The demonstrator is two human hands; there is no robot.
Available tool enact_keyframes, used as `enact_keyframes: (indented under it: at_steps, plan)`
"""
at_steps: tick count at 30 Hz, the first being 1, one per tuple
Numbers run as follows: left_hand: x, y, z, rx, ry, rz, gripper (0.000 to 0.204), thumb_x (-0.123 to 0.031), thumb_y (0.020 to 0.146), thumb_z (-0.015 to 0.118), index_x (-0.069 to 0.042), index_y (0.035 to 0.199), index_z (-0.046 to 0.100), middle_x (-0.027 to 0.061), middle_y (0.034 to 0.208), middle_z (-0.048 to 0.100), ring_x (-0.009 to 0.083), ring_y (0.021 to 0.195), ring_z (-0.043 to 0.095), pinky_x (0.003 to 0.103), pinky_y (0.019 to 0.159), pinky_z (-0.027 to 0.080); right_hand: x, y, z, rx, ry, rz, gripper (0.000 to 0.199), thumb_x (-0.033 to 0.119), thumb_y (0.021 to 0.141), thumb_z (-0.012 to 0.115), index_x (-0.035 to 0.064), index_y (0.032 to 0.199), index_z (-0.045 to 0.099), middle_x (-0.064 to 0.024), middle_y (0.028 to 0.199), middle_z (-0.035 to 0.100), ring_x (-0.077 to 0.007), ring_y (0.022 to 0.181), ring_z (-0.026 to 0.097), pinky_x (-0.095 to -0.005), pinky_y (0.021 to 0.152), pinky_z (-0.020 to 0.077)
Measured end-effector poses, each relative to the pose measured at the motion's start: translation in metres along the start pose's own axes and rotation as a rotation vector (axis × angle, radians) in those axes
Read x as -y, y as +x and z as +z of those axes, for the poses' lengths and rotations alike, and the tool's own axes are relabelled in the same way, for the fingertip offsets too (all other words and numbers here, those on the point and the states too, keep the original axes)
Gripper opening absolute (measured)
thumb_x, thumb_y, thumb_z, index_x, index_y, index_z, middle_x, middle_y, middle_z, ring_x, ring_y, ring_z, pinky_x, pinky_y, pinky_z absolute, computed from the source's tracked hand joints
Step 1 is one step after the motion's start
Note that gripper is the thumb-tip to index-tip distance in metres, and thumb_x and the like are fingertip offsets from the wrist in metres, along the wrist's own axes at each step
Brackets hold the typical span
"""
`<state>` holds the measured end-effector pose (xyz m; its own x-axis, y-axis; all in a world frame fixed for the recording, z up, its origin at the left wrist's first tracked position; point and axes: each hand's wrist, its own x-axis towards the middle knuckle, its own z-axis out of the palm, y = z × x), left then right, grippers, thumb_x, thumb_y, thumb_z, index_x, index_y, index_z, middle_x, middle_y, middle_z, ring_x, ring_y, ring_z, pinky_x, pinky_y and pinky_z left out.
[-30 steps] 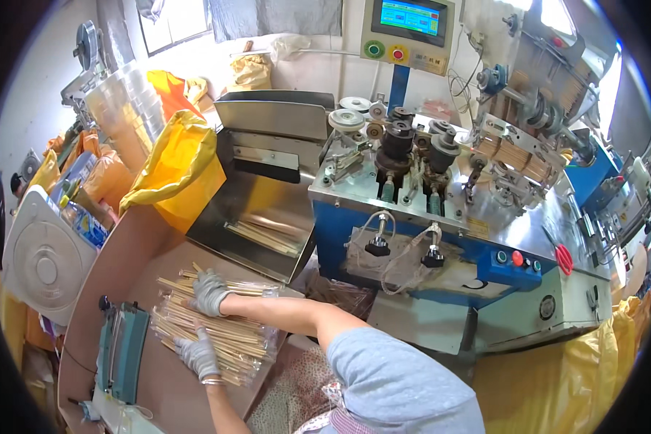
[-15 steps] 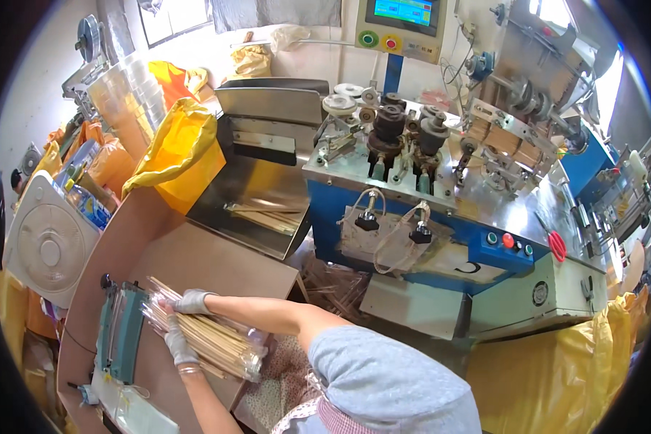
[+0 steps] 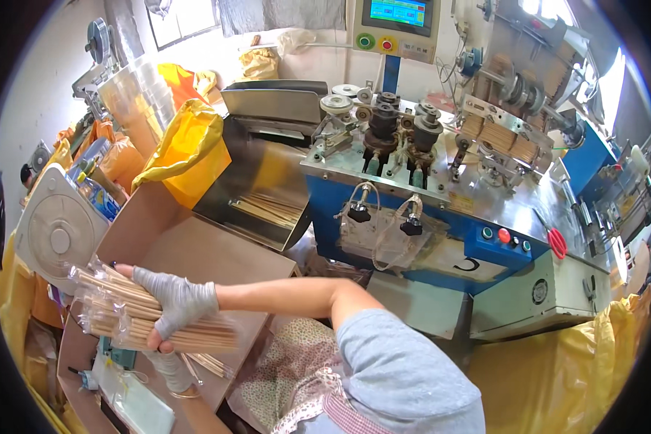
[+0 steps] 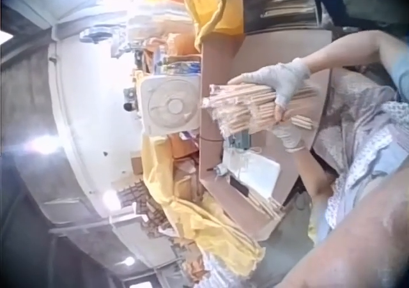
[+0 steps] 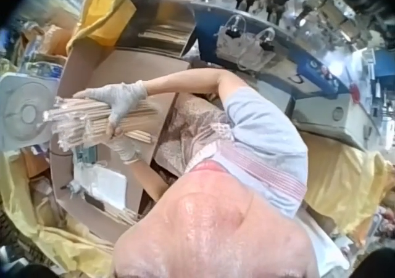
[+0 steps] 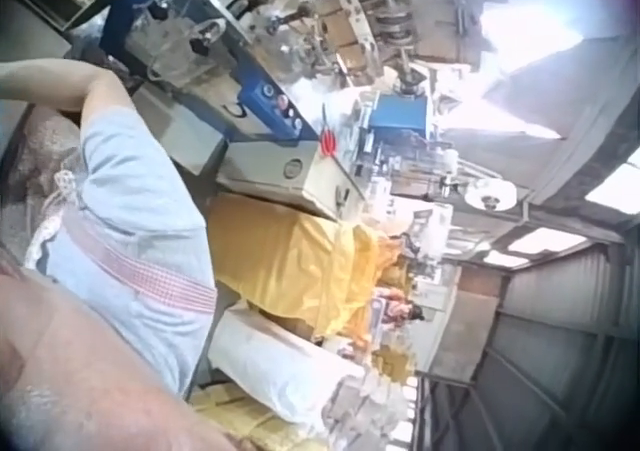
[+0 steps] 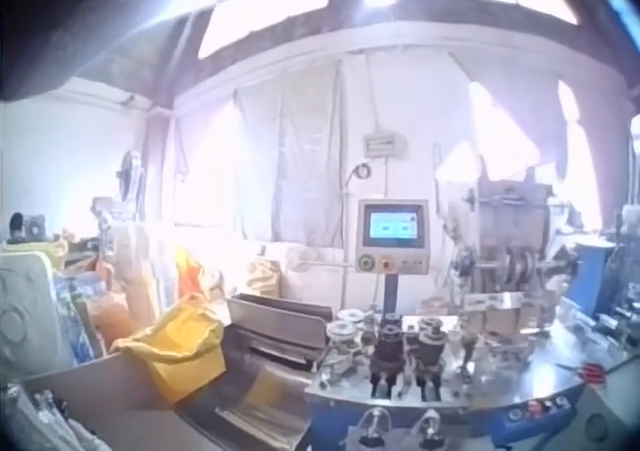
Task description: Packaging large bundles of wooden sticks into plastic bags and sealing them with a heat sealer.
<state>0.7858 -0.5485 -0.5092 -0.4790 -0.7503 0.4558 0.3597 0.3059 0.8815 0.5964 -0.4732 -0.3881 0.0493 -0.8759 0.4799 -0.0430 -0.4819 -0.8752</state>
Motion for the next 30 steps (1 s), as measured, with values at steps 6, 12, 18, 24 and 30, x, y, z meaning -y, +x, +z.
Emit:
enact_keyframes:
  at_steps: [6, 12, 18, 24, 30]
  plan:
    - [0.069, -0.016, -0.044, 0.181, 0.66, 0.076, 0.072, -0.012, 0.056, 0.078, 0.0, 0.123, 0.053, 0.01, 0.105, 0.063, 0.0238, 0.097, 0.061, 0.038, 0.085, 0.05, -0.04, -0.011, -0.027, 0.159, -0.1, -0.22, 0.151, 0.048, 0.043, 0.092, 0.0052, 0.148, -0.007, -0.0183, 0.146, 0.032, -0.0275, 0.135, 0.031, -0.0355, 0.111, 0.0237]
    - [-0.014, 0.034, 0.05, 0.331, 0.729, -0.089, 0.034, -0.025, 0.072, 0.074, -0.005, 0.099, 0.064, 0.0086, 0.091, 0.066, 0.0207, 0.088, 0.063, 0.034, 0.075, 0.051, -0.031, -0.024, -0.027, -0.178, -0.32, -0.056, 0.125, 0.034, 0.052, 0.09, 0.0014, 0.146, 0.015, -0.0151, 0.137, 0.04, -0.0236, 0.125, 0.04, -0.0342, 0.105, 0.0357]
    - [-0.08, -0.034, 0.056, 0.306, -0.093, -0.482, 0.066, -0.012, 0.069, 0.079, -0.004, 0.127, 0.048, 0.0104, 0.114, 0.059, 0.0231, 0.107, 0.056, 0.035, 0.089, 0.047, 0.021, -0.038, 0.019, -0.02, 0.157, 0.294, 0.113, 0.023, 0.063, 0.085, -0.0002, 0.147, 0.013, -0.0114, 0.133, 0.042, -0.0195, 0.118, 0.047, -0.0315, 0.101, 0.0384]
    - [-0.067, -0.104, 0.074, 0.252, 0.349, -0.55, 0.114, -0.053, 0.064, 0.077, 0.001, 0.143, 0.015, 0.0256, 0.129, 0.044, 0.0386, 0.124, 0.042, 0.042, 0.104, 0.034, -0.007, -0.061, 0.038, 0.525, 0.215, 0.671, 0.061, 0.029, 0.07, 0.076, -0.0001, 0.12, 0.057, -0.0018, 0.095, 0.06, -0.0103, 0.088, 0.055, -0.0265, 0.082, 0.0445]
    - [-0.055, -0.131, -0.05, 0.32, 0.359, -0.386, 0.04, -0.022, 0.09, 0.06, -0.004, 0.124, 0.051, 0.0058, 0.107, 0.062, 0.0164, 0.098, 0.058, 0.032, 0.088, 0.047, -0.041, -0.072, 0.054, 0.416, 0.17, 0.703, 0.029, 0.027, 0.066, 0.071, 0.0003, 0.074, 0.064, -0.0081, 0.075, 0.062, -0.0185, 0.073, 0.059, -0.0281, 0.069, 0.0459]
